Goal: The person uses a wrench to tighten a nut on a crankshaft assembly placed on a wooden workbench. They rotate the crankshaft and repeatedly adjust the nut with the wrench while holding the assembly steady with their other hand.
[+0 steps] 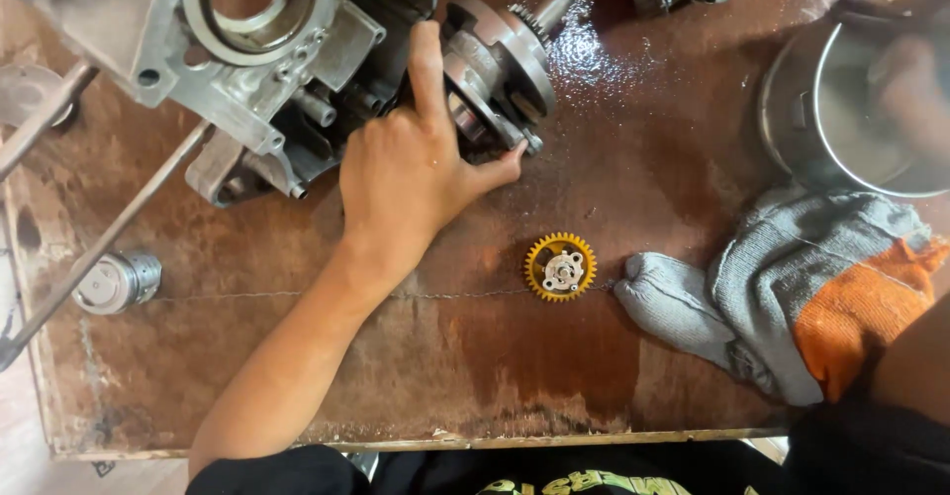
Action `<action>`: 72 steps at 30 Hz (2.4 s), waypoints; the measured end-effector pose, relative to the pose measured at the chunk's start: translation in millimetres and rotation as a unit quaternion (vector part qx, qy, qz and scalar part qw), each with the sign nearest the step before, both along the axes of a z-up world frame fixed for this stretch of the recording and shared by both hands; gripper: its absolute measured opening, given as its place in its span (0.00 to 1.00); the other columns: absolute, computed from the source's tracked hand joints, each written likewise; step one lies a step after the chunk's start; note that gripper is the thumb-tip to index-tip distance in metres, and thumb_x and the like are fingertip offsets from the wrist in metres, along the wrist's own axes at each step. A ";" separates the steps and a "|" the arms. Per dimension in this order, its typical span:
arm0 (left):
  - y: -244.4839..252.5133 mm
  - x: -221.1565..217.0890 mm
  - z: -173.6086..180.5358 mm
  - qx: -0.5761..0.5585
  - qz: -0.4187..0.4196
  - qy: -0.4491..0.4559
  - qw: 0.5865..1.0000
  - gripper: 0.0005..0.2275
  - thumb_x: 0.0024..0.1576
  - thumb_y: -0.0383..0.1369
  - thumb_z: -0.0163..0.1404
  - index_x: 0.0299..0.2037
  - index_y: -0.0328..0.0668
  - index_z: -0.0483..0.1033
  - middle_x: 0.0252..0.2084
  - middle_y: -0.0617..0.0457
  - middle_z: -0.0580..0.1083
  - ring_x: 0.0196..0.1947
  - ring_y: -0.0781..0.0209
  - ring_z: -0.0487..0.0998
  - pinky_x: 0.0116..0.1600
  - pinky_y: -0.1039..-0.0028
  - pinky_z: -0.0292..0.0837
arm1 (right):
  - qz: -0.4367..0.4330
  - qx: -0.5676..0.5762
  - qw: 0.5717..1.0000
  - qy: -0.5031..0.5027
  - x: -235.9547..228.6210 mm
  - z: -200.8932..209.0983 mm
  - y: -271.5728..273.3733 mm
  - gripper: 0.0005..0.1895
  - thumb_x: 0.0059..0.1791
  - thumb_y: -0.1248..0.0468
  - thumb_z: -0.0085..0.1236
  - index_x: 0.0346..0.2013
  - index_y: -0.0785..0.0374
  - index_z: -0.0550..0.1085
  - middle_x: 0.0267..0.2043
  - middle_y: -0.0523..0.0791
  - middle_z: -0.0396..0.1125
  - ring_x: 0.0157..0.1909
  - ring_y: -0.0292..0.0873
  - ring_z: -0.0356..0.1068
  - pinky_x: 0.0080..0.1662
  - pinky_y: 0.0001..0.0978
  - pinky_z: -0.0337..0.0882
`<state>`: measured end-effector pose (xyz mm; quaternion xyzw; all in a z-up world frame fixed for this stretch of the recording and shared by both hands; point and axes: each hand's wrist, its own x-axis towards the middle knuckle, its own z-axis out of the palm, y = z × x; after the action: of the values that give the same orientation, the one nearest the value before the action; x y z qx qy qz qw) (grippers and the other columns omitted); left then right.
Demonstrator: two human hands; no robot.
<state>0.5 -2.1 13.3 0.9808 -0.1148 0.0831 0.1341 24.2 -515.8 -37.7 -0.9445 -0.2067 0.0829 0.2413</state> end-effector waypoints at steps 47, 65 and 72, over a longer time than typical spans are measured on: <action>7.1 1.9 0.5 0.003 -0.041 0.025 0.999 0.60 0.44 0.58 0.71 0.72 0.25 0.41 0.24 0.42 0.76 0.21 0.45 0.80 0.26 0.61 0.77 | 0.174 0.106 0.939 -0.276 -7.8 42.6 289.8 0.14 0.54 0.71 0.63 0.54 0.74 0.77 0.30 0.49 0.73 0.23 0.40 0.71 0.24 0.34 0.67; 6.1 0.6 1.7 -0.015 -0.021 0.037 0.999 0.60 0.43 0.58 0.72 0.72 0.27 0.42 0.24 0.40 0.77 0.23 0.41 0.80 0.28 0.57 0.78 | 0.160 0.100 0.952 -0.242 -8.5 50.6 293.2 0.15 0.52 0.70 0.64 0.54 0.72 0.77 0.26 0.49 0.69 0.23 0.48 0.69 0.27 0.42 0.68; 4.2 -0.3 3.3 -0.017 -0.025 0.049 0.998 0.59 0.44 0.54 0.73 0.71 0.25 0.42 0.24 0.40 0.77 0.22 0.42 0.81 0.28 0.59 0.78 | 0.163 0.131 0.957 -0.200 -8.0 49.0 288.8 0.13 0.53 0.70 0.60 0.52 0.70 0.76 0.27 0.49 0.71 0.23 0.48 0.70 0.29 0.41 0.70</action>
<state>0.2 2.0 16.6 0.9781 -0.1316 0.0339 0.1579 16.2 -227.0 11.3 -0.8554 -0.4112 -0.0968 0.2996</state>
